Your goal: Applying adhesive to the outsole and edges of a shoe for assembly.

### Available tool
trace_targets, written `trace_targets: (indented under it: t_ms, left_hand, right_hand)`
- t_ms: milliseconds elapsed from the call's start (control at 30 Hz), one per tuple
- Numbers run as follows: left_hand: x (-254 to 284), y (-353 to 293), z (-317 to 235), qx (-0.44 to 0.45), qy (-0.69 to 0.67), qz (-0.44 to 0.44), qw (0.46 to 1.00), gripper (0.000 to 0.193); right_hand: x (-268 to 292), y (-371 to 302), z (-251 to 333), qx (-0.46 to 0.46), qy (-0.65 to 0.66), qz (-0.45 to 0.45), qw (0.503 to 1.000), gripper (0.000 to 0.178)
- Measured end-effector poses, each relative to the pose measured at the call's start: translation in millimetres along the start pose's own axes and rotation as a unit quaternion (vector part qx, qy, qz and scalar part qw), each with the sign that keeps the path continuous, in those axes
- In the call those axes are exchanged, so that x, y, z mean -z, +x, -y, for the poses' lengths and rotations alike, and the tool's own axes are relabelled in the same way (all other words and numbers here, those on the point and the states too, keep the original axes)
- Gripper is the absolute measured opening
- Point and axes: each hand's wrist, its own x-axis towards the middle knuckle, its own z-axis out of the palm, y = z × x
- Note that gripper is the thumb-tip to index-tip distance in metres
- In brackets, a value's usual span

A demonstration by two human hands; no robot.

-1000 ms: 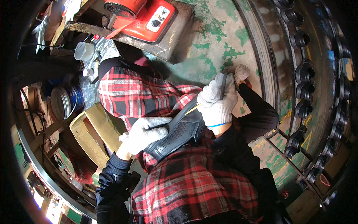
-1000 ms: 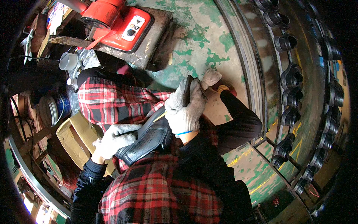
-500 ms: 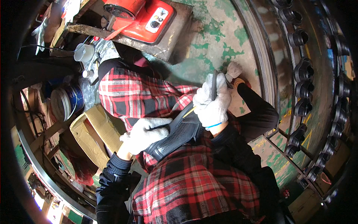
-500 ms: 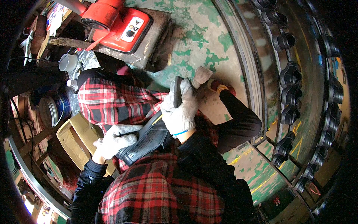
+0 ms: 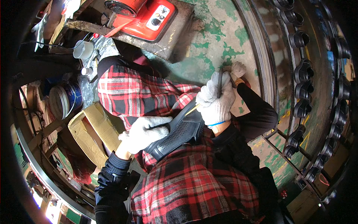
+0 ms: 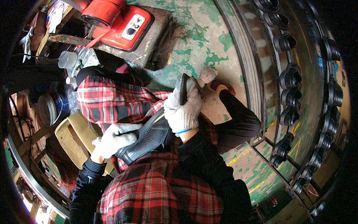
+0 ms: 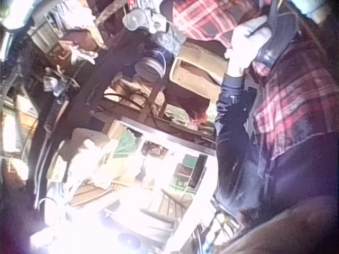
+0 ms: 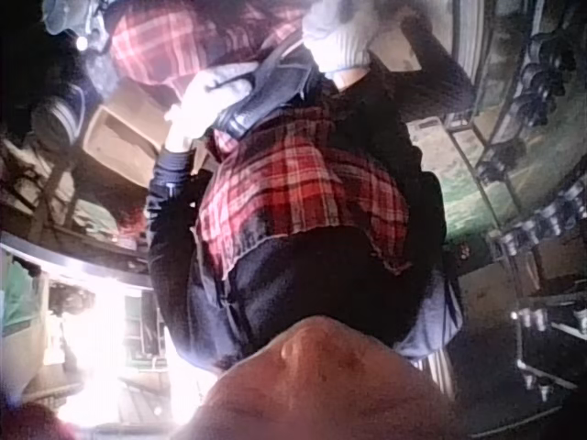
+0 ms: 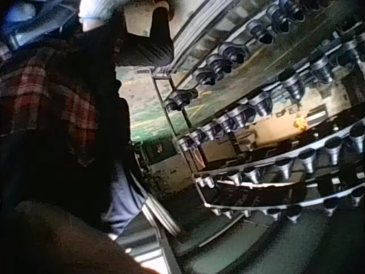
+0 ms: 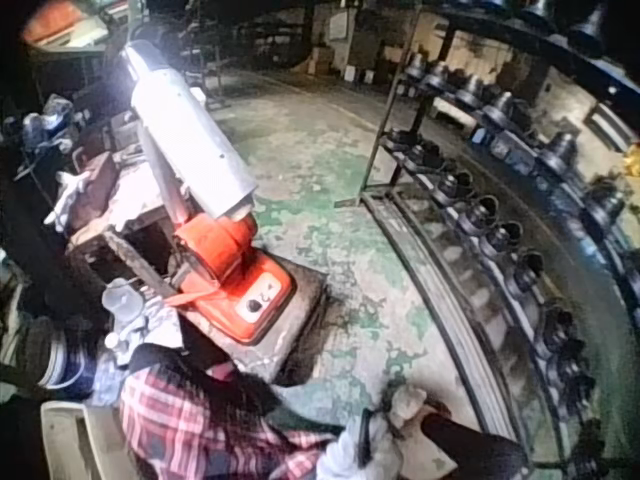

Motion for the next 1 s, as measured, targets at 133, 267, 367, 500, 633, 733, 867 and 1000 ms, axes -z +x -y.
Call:
trace_targets:
  t_ms: [133,267,367,500,633,733,867,1000]
  left_hand:
    - [0.0,0.3,0.5,0.001,-0.004,0.002,1.000,0.047]
    - [-0.7,-0.8,1.2,0.010,-0.025,-0.002,1.000,0.047]
    - [-1.4,-1.3,1.9,0.005,-0.013,-0.007,1.000,0.047]
    - [-2.1,-0.3,2.3,0.017,-0.020,-0.002,1.000,0.047]
    - [-2.3,0.9,1.1,-0.002,0.006,-0.004,1.000,0.048]
    - [-2.4,-0.2,-0.1,-0.001,-0.006,-0.012,1.000,0.049]
    - [-1.3,-2.0,-0.9,-0.002,-0.006,-0.011,1.000,0.048]
    - [-0.5,-1.4,0.7,0.010,-0.032,-0.007,0.999,0.047]
  right_hand:
    - [-0.3,-0.6,0.0,-0.005,0.040,0.034,0.999,0.034]
    - [1.8,0.6,0.2,-0.002,0.011,0.012,1.000,0.034]
    - [2.3,0.8,-0.1,-0.011,0.021,0.027,0.999,0.034]
    - [-0.4,-5.4,-7.8,-0.004,-0.009,0.005,1.000,0.033]
    - [-0.7,-12.1,-18.8,0.081,-0.291,-0.005,0.953,0.030]
    - [3.5,-6.7,-12.7,0.055,-0.163,0.011,0.985,0.027]
    - [5.8,2.9,0.9,-0.006,0.063,0.052,0.997,0.025]
    - [3.4,1.6,-0.3,-0.013,0.053,0.026,0.998,0.027]
